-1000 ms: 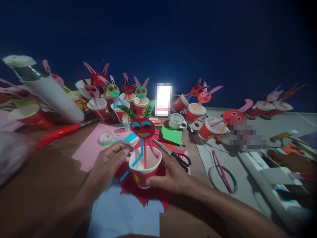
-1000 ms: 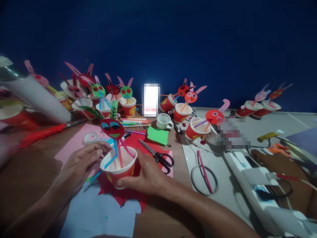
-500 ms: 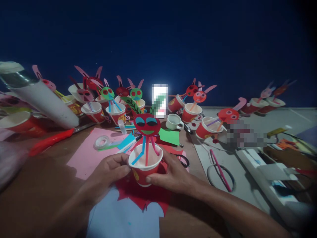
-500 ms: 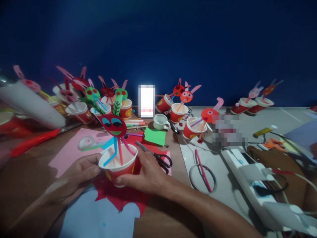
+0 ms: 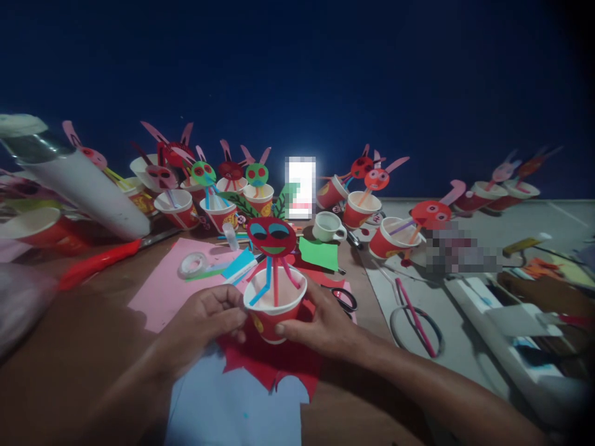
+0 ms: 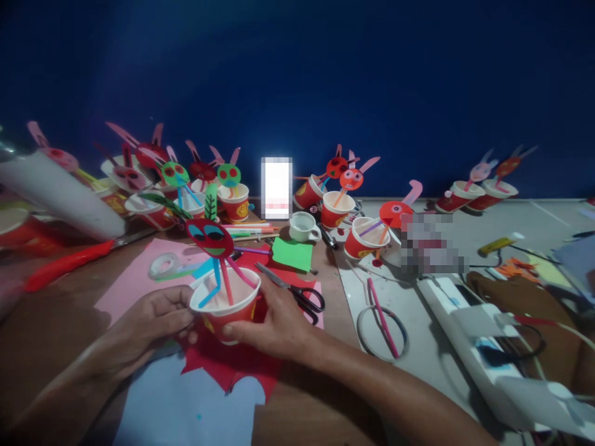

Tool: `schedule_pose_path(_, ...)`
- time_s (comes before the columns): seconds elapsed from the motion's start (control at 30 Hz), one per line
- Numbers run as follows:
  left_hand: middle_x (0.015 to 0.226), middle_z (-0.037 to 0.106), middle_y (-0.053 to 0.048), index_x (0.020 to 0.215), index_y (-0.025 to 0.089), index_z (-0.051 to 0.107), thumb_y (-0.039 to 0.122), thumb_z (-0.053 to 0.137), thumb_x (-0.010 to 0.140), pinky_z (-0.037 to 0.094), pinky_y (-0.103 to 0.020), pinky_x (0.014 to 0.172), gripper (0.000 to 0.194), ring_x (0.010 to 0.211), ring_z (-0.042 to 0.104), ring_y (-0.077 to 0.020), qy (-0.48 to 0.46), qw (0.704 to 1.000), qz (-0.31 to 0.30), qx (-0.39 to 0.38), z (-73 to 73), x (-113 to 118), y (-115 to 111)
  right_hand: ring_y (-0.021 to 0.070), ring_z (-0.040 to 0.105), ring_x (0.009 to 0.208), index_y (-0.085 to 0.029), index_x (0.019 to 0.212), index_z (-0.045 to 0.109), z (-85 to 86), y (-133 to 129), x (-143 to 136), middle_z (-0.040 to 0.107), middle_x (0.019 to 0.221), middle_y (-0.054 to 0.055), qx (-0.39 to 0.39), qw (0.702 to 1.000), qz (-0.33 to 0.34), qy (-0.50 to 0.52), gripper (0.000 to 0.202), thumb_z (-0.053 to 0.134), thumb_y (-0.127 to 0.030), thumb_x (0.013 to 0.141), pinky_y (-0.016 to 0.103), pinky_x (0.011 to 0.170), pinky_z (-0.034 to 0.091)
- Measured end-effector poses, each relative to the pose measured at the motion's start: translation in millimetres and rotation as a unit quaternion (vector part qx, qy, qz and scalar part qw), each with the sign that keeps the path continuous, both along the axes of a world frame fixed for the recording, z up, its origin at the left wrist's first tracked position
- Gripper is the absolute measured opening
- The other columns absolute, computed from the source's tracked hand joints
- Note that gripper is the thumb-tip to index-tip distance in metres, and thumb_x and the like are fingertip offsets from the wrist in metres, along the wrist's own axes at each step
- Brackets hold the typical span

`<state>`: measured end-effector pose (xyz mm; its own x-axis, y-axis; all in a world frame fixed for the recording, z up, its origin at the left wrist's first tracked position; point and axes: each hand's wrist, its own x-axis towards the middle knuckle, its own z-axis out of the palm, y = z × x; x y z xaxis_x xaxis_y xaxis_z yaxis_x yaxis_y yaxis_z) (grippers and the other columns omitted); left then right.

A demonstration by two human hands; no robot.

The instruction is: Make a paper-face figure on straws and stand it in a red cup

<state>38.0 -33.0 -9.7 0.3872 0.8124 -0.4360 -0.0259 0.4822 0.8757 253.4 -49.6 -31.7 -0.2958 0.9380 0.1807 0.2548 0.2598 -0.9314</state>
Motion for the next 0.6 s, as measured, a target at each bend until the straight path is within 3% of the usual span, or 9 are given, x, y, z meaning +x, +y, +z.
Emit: schedule_pose_path(0.6,0.062,0.065,0.003,0.083,0.017,0.067,0.023,0.080,0.063,0.047,-0.018,0.055,0.025,0.056,0.065,-0.0124,-0.038,0.998,0.048,-0.025,-3.9,-2.3,-0.6,0.0241,0.059,0.107,-0.023,0.127,0.047,1.7,1.2,2.2,0.059,0.123,0.007,-0.024,0.999,-0.010,0.023,0.064,0.074,-0.028,0.069,0.038,0.092,0.047)
